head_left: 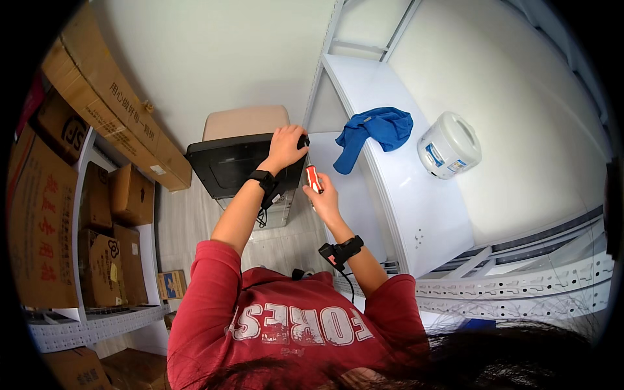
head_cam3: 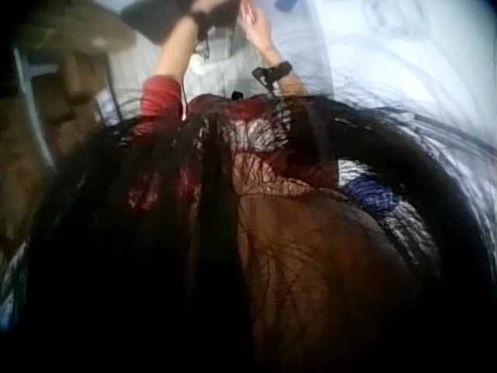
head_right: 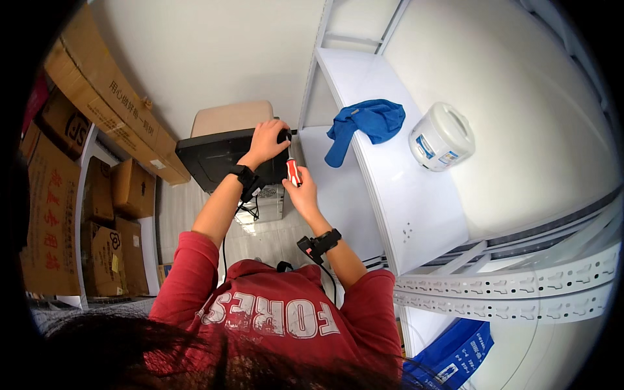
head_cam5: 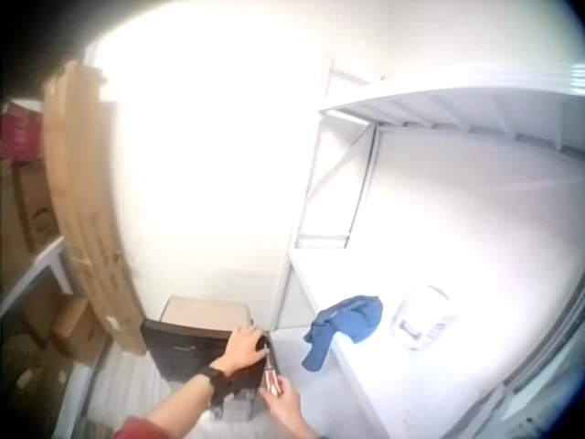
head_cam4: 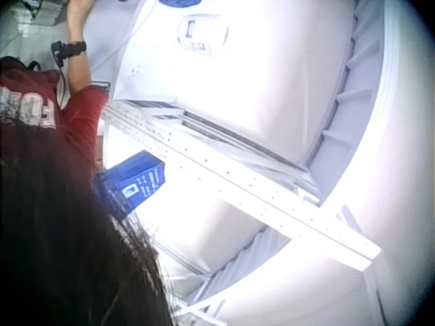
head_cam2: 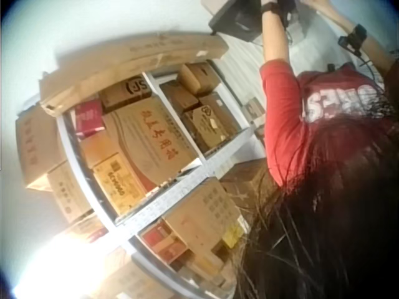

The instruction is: The person uses a screwdriver to unscrew several screws from the top and back panels of a black kitchen appliance, removing a screw from a hole and placing it on the floor.

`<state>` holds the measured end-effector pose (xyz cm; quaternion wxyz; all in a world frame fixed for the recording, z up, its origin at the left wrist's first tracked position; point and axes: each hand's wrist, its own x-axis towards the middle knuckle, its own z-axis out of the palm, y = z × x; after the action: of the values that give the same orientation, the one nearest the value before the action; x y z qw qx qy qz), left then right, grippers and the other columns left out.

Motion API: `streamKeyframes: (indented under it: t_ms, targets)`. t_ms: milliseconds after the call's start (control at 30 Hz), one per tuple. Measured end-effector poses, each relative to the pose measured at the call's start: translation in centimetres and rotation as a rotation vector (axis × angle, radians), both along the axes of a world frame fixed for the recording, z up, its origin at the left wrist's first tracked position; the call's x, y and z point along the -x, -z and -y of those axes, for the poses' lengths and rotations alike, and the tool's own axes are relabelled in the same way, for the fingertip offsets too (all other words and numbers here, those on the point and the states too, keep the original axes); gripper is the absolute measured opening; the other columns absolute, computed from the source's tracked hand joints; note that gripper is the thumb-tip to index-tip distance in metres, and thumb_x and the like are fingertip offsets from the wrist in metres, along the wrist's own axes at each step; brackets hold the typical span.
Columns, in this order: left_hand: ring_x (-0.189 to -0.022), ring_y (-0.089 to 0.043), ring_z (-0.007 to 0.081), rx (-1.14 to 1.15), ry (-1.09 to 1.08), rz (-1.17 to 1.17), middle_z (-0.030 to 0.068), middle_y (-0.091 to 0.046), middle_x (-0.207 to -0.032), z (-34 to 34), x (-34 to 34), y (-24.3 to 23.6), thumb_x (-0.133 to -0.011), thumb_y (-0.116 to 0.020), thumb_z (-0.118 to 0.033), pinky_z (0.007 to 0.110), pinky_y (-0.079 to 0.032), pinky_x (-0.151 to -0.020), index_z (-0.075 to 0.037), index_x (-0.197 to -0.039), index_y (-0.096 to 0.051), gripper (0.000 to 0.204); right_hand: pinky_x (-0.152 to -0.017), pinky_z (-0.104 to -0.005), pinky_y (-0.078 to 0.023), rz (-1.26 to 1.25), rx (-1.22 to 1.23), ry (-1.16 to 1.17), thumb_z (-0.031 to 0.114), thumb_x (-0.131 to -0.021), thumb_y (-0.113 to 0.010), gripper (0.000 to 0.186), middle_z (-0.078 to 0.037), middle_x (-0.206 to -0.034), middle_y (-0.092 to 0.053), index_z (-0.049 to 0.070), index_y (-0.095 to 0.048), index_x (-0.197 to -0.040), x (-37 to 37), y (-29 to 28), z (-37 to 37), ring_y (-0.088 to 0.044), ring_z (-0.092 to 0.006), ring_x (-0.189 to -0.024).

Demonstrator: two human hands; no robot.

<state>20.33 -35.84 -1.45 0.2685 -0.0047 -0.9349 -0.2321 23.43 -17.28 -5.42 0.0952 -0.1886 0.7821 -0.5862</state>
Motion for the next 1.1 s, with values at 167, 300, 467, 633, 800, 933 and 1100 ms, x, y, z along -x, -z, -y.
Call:
streamKeyframes:
  t_ms: [167,300,467,633,800,933,1100]
  targets:
    - [-0.097,-0.052,0.0252,0.007,-0.006,0.011,0.0056,-0.057,-0.096,0.2,-0.3,0.2,-0.068,-0.069,-0.023,0.037,-0.036,-0.082,-0.011,-0.097,-0.057,0.033,-0.058,-0.0301,-0.044,0.051,-0.039,0.004,0.02,-0.074,-0.07,0.045,-0.009,-0.076,-0.061,0.001,-0.051,-0.11,-0.5,-1.3,0.1,-0.056,-0.0154,-0.064]
    - [-0.097,-0.052,0.0252,0.007,0.004,0.011,0.0056,-0.057,-0.096,0.2,-0.2,0.2,-0.068,-0.069,-0.023,0.038,-0.036,-0.082,-0.011,-0.097,-0.057,0.033,-0.054,-0.0281,-0.042,-0.086,-0.112,0.04,0.023,-0.076,-0.068,0.043,-0.009,-0.072,-0.061,0.001,-0.052,-0.11,-0.8,-2.1,0.2,-0.055,-0.0146,-0.059]
    - [-0.097,-0.052,0.0254,0.015,0.013,0.012,0.006,-0.058,-0.097,0.3,-0.3,0.1,-0.069,-0.068,-0.023,0.038,-0.036,-0.082,-0.011,-0.098,-0.057,0.034,-0.058,-0.0325,-0.045,-0.307,-0.248,0.075,0.024,-0.076,-0.067,0.045,-0.016,-0.077,-0.063,0.001,-0.053,-0.111,-1.3,-3.0,0.1,-0.06,-0.0249,-0.063]
    - [-0.098,-0.052,0.0268,-0.014,0.016,0.038,0.0077,-0.058,-0.099,0.3,-0.4,-0.1,-0.069,-0.068,-0.022,0.038,-0.036,-0.083,-0.008,-0.101,-0.055,0.037,-0.058,-0.0331,-0.045,-0.275,-0.22,0.086,0.024,-0.076,-0.067,0.046,-0.016,-0.077,-0.063,0.002,-0.053,-0.113,-1.4,-3.0,0.1,-0.06,-0.0259,-0.062]
    - [-0.095,-0.052,0.0275,-0.032,0.045,-0.007,0.009,-0.058,-0.094,0.5,-0.5,0.0,-0.069,-0.068,-0.019,0.038,-0.036,-0.083,-0.008,-0.096,-0.054,0.033,-0.055,-0.0318,-0.044,-0.26,-0.187,0.061,0.025,-0.076,-0.067,0.044,-0.014,-0.075,-0.062,0.003,-0.053,-0.112,-1.4,-2.8,0.3,-0.058,-0.0223,-0.059]
    - [-0.095,-0.052,0.0273,-0.031,0.046,-0.02,0.0091,-0.058,-0.094,0.3,-0.5,-0.1,-0.069,-0.069,-0.019,0.038,-0.036,-0.083,-0.007,-0.095,-0.054,0.032,-0.054,-0.0305,-0.043,-0.244,-0.167,0.084,0.025,-0.077,-0.066,0.042,-0.012,-0.073,-0.062,0.004,-0.054,-0.111,-1.1,-1.8,0.2,-0.056,-0.0185,-0.058]
    - [-0.094,-0.052,0.0268,-0.026,0.035,-0.019,0.0088,-0.058,-0.094,0.4,-0.6,0.0,-0.069,-0.07,-0.02,0.037,-0.036,-0.082,-0.008,-0.095,-0.054,0.033,-0.054,-0.0296,-0.043,-0.244,-0.179,0.078,0.026,-0.079,-0.065,0.041,-0.01,-0.073,-0.061,0.004,-0.054,-0.111,-1.2,-1.7,0.3,-0.056,-0.0169,-0.058]
